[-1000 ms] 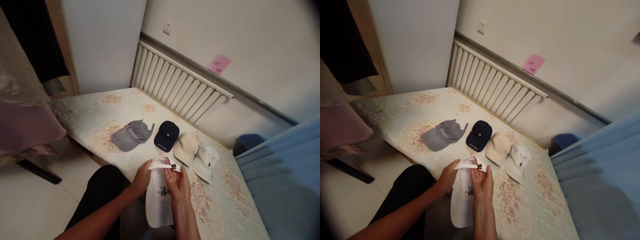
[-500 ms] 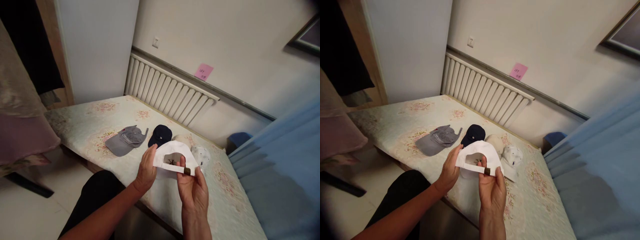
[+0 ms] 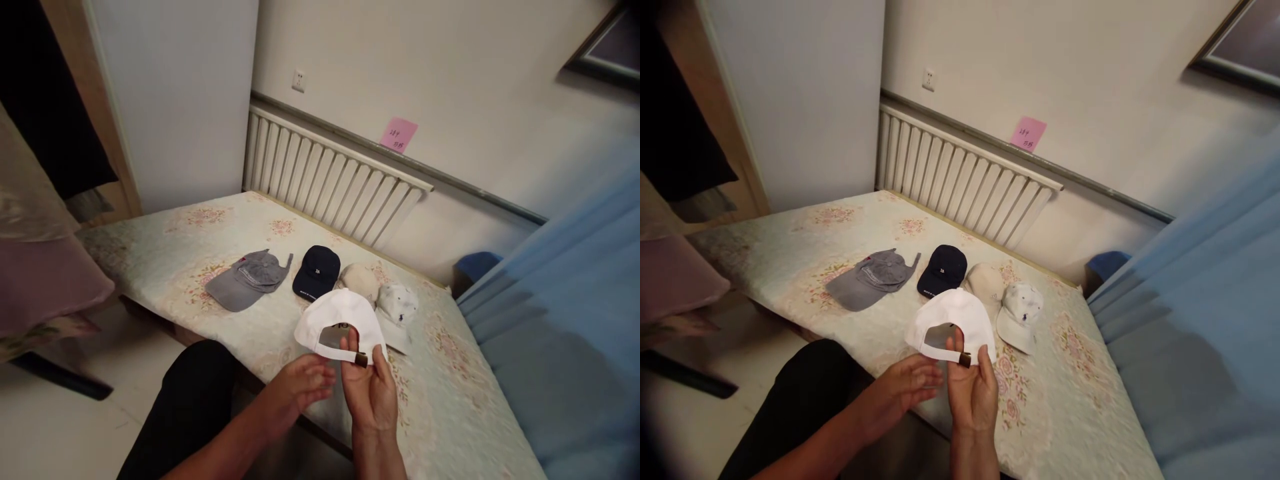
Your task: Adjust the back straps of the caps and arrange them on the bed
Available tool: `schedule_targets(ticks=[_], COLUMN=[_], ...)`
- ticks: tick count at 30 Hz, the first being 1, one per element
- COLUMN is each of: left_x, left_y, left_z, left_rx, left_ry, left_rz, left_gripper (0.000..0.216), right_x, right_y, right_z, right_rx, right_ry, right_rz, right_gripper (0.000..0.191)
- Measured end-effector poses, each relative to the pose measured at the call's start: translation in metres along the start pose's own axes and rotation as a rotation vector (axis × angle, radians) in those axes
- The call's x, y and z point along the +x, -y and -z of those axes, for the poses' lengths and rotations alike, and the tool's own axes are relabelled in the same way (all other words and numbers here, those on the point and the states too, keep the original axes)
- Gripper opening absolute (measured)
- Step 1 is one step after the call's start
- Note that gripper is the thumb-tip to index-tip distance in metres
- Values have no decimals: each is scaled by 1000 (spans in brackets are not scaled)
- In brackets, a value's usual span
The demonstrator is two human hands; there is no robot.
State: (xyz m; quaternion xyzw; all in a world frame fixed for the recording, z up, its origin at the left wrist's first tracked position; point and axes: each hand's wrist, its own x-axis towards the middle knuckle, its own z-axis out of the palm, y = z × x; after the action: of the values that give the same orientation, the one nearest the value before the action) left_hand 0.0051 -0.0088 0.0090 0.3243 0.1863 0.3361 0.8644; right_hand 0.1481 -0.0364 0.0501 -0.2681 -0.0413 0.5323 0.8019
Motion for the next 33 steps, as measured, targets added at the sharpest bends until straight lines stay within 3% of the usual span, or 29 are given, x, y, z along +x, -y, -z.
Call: schedule_targets(ticks=[3, 8, 12, 15, 26, 33], left_x=[3, 21, 22, 20, 25, 29], left_y=[-7, -17, -23, -24, -28, -29], left_z=[-10, -13, -19, -23, -32, -38], left_rx=[-362, -699, -716, -716, -850, -827], left_ry=[97, -30, -212, -261, -43, -69], left_rz=[-44, -14, -11, -37, -63, -39], left_gripper=[30, 29, 15, 15, 35, 35], right_x=[-2, -6, -6, -5, -11, -16], right_y=[-2, -4, -3, -3, -5, 1], right_z=[1, 5, 8, 8, 5, 4], right_rx=[-4, -54, -40, -7, 9, 19], right_ry=[10, 48, 24, 7, 78, 113], right_rz=[-11, 16, 20, 1, -14, -7], right_gripper=[23, 25, 24, 23, 23, 28])
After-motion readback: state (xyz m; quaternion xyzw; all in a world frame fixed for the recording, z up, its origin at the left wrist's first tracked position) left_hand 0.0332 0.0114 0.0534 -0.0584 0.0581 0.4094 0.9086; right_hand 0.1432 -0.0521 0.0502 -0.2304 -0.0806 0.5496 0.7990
